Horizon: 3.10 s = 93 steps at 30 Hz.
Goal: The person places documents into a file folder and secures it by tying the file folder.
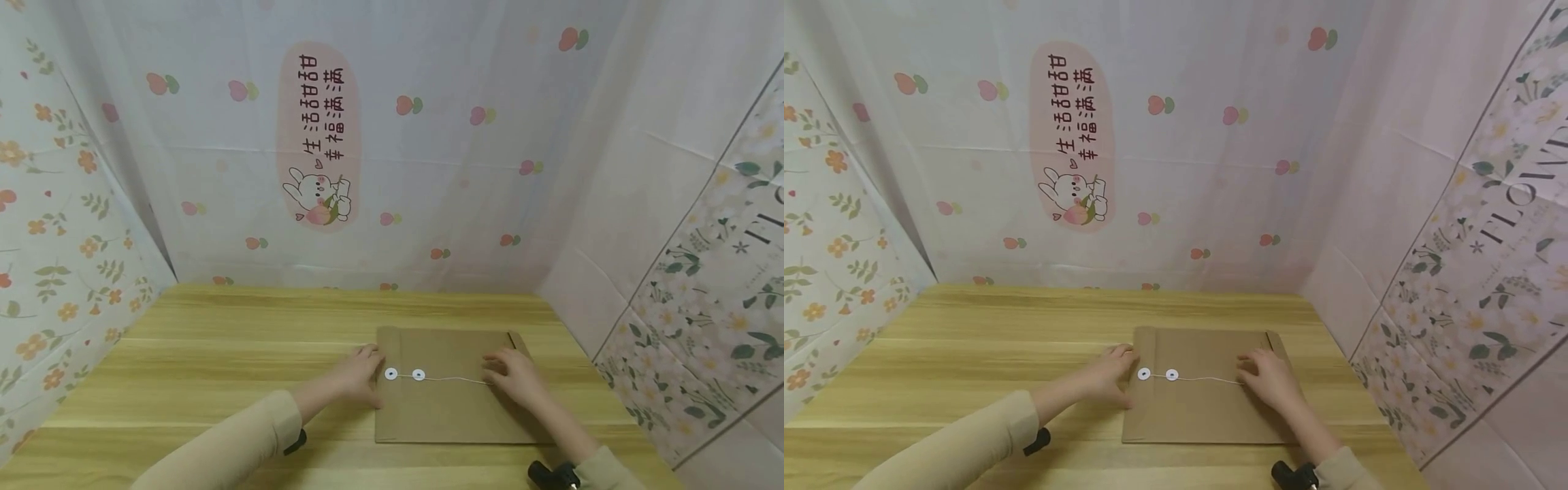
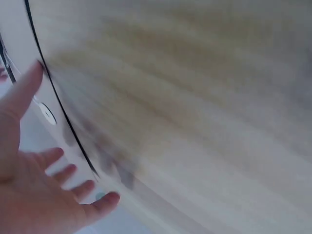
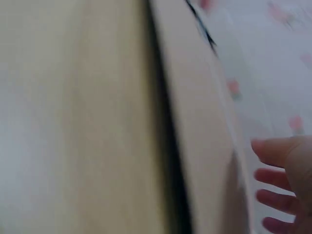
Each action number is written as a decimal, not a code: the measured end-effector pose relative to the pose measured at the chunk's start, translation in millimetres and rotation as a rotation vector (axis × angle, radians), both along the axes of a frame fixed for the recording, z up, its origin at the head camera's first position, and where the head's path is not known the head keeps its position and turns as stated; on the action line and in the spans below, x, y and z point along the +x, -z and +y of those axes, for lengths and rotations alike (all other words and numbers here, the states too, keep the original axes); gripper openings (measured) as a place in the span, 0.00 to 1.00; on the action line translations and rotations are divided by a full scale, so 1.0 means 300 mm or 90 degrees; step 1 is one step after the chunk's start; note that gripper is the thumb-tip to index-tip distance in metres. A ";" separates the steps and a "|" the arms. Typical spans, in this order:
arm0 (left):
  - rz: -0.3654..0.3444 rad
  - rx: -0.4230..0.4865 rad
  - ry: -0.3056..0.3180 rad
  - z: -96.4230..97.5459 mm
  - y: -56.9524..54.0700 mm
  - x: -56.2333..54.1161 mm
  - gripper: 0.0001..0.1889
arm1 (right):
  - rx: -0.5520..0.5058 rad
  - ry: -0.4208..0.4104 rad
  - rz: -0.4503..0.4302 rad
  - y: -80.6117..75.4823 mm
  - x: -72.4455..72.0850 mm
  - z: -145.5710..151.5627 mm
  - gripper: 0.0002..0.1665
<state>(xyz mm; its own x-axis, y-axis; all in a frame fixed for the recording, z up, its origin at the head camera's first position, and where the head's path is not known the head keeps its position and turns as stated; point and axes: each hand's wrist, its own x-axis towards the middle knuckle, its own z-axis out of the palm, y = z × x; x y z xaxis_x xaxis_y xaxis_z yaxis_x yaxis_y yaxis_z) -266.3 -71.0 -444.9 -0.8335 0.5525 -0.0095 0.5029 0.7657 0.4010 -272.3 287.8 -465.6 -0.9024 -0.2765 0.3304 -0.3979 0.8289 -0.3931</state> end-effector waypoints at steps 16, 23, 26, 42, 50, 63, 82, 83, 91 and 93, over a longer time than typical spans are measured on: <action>-0.103 -0.101 0.052 -0.024 -0.014 -0.049 0.50 | 0.122 -0.082 -0.012 0.034 0.074 -0.108 0.09; -0.100 -0.118 0.045 -0.017 -0.014 -0.050 0.50 | 0.129 -0.126 -0.074 0.007 0.107 -0.120 0.11; -0.099 -0.128 0.042 -0.016 -0.011 -0.051 0.51 | 0.109 -0.149 -0.094 -0.004 0.088 -0.124 0.12; -0.106 -0.149 0.041 -0.006 -0.018 -0.043 0.54 | 0.150 -0.111 -0.128 -0.002 -0.175 -0.165 0.11; -0.093 -0.142 0.035 -0.008 -0.005 -0.059 0.54 | 0.146 -0.093 -0.073 0.014 -0.285 -0.287 0.09; -0.088 -0.159 0.024 -0.003 -0.007 -0.055 0.53 | 0.187 -0.118 -0.014 0.047 -0.332 -0.500 0.05; -0.085 -0.171 0.016 0.008 -0.007 -0.067 0.53 | 0.072 -0.252 -0.069 0.012 -0.317 -0.575 0.03; -0.083 -0.171 0.016 0.008 -0.004 -0.067 0.53 | 0.052 -0.259 -0.085 0.008 -0.320 -0.566 0.05; -0.070 -0.165 0.010 0.013 0.005 -0.065 0.53 | 0.167 -0.231 -0.163 -0.044 -0.324 -0.482 0.25; -0.071 -0.165 0.011 0.012 0.000 -0.065 0.53 | 0.225 -0.221 -0.184 -0.054 -0.321 -0.472 0.28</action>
